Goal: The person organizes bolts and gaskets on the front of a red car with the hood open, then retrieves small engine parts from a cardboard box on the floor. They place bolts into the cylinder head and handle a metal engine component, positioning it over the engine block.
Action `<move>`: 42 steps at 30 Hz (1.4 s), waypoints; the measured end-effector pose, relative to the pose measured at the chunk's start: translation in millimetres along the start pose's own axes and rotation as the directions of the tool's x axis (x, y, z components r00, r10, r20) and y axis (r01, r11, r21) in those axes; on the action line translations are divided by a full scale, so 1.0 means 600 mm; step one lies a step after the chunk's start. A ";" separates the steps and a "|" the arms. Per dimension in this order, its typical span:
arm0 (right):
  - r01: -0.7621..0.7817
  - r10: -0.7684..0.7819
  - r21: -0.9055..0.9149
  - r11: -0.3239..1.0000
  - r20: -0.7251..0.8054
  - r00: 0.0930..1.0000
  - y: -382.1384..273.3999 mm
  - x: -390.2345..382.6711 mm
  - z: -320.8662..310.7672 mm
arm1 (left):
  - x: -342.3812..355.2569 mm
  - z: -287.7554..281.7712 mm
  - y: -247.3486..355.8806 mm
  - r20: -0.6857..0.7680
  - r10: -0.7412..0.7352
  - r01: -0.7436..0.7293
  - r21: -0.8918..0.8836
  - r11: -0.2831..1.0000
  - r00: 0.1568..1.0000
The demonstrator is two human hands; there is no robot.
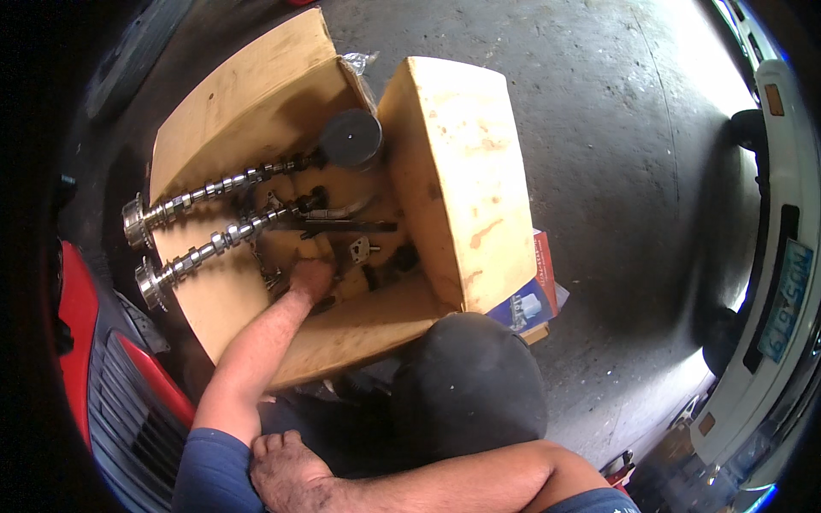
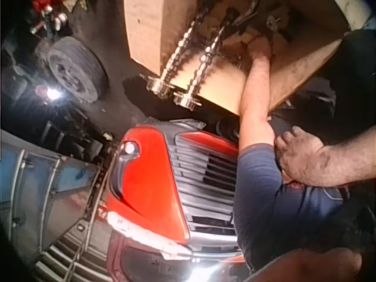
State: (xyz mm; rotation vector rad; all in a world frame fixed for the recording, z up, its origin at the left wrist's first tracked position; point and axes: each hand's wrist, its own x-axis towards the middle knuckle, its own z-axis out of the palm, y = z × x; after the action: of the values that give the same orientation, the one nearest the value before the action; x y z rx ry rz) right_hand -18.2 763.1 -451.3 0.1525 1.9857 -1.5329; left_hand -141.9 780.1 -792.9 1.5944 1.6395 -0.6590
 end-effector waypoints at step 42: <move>0.016 -0.001 0.195 0.981 -0.079 0.997 0.007 0.024 0.039 | -0.097 -0.108 -0.090 0.034 -0.455 0.449 -0.242 0.860 0.890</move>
State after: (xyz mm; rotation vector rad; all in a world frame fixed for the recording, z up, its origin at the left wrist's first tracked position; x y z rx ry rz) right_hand -18.6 739.5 -465.8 0.2889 1.8941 -1.7507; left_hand -208.3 791.2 -715.1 1.0464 2.0519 -0.6402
